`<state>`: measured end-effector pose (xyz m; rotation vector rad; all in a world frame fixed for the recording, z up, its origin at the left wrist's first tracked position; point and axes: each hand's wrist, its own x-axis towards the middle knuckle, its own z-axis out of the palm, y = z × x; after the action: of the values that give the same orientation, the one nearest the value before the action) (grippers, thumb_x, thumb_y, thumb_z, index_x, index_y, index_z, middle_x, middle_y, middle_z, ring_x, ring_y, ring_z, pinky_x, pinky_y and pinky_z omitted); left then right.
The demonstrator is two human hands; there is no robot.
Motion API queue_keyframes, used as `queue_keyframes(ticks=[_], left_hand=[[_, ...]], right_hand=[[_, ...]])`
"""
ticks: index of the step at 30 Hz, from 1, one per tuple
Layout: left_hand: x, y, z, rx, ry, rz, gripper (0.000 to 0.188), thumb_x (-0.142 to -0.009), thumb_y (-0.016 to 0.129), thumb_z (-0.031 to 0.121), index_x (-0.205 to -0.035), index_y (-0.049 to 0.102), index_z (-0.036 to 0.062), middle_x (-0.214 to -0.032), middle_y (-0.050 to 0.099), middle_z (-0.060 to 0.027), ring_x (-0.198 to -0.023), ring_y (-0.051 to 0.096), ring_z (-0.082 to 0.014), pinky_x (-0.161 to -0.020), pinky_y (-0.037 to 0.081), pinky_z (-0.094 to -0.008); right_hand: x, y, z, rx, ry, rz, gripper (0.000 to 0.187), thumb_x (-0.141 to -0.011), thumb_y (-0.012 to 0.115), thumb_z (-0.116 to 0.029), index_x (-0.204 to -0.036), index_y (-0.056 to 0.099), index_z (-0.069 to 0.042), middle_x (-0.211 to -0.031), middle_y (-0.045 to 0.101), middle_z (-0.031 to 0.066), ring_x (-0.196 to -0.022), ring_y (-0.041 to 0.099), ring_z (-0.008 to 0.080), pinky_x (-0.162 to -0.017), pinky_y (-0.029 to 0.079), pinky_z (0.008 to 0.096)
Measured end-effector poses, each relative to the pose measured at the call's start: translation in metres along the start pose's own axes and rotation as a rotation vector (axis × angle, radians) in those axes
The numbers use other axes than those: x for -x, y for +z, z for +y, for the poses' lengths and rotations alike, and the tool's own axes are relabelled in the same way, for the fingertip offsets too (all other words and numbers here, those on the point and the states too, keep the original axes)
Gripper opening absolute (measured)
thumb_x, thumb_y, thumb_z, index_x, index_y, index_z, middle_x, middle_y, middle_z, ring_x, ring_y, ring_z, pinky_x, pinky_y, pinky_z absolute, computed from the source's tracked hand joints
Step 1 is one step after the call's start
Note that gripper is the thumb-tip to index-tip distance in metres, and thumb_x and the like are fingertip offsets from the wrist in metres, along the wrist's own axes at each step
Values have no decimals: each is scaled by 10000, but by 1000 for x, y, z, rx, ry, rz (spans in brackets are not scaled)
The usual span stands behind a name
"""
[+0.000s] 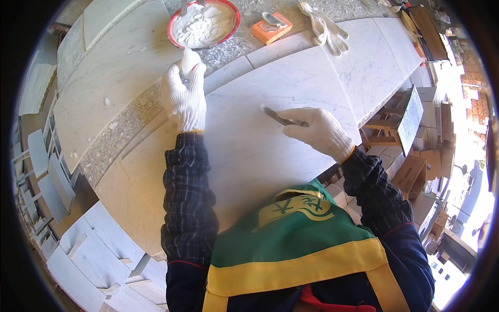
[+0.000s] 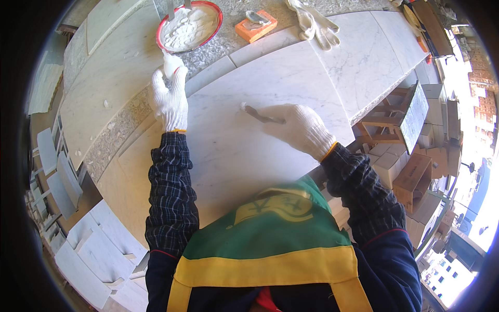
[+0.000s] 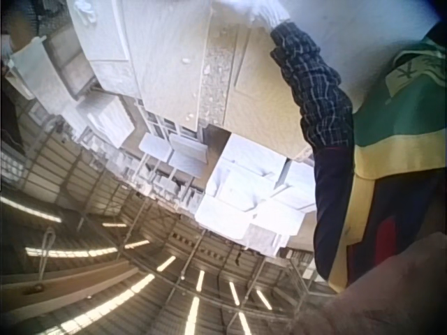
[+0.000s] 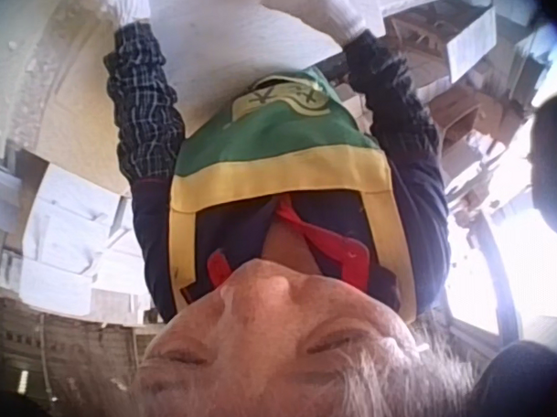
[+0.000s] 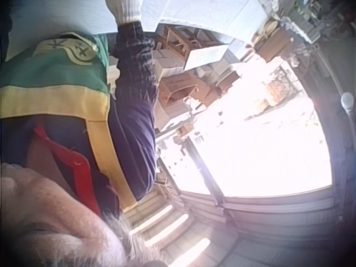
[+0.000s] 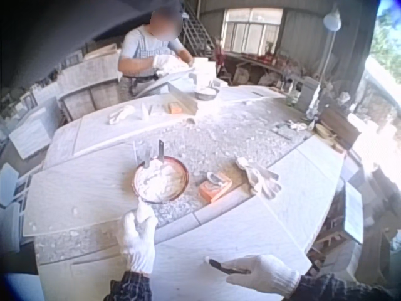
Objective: The person scrapes a white stone slab with a metal scraper, then applies a white paste from a bowl and rubs it into the surface with gloved hands. The person lifts the slab, carries it to a stack, and places it on top. They repeat the process with another slab.
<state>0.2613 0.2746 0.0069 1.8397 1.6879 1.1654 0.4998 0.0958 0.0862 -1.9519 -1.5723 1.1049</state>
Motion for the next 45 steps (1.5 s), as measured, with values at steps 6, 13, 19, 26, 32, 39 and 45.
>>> queue_keyframes(ticks=[6,13,19,26,32,39,45], left_hand=[[0,-4,6,64,-50,-42,486,-872,829,403,-1147,709,21,-1087,712,-163,-988,674,-289,-877,521,-427],[0,-4,10,47,-62,-51,515,-870,823,430,-1162,707,22,-1113,712,-176,-1022,678,-297,-891,518,-433],[1,-5,12,43,-56,-46,468,-860,826,411,-1127,720,42,-1080,713,-158,-1012,667,-312,-882,514,-447],[0,-5,9,-15,-31,-46,516,-858,823,443,-1154,715,34,-1108,713,-182,-1017,680,-324,-884,520,-445],[0,-3,8,77,-65,-62,485,-869,826,415,-1164,719,46,-1090,737,-140,-994,694,-272,-888,528,-409],[0,-4,11,49,-99,-67,477,-873,826,406,-1164,716,44,-1099,741,-131,-998,696,-250,-896,530,-398],[1,-3,12,108,-57,-32,363,-863,829,367,-1070,749,80,-1066,731,-116,-1014,666,-297,-891,520,-449]], right_hand=[[-3,6,-5,217,-122,64,343,-909,691,-274,-1221,746,-141,-941,720,174,-883,701,364,-784,561,436],[5,3,-15,228,-148,78,291,-917,675,-274,-1153,744,-120,-918,702,188,-874,695,375,-765,554,456],[-3,10,-16,239,-114,126,261,-923,640,-272,-1104,739,-112,-862,685,192,-832,686,388,-735,548,475],[5,13,-21,267,-143,121,253,-925,630,-277,-1087,738,-116,-884,696,185,-844,687,391,-728,548,483],[-6,17,-16,305,-187,155,255,-943,621,-280,-1110,737,-126,-899,704,178,-846,695,381,-730,554,477],[18,17,-12,379,-163,96,261,-948,635,-287,-1157,728,-161,-886,690,148,-822,696,374,-714,555,477],[12,26,-7,367,-218,171,234,-931,657,-254,-1131,727,-157,-855,675,144,-796,692,372,-694,553,484]])
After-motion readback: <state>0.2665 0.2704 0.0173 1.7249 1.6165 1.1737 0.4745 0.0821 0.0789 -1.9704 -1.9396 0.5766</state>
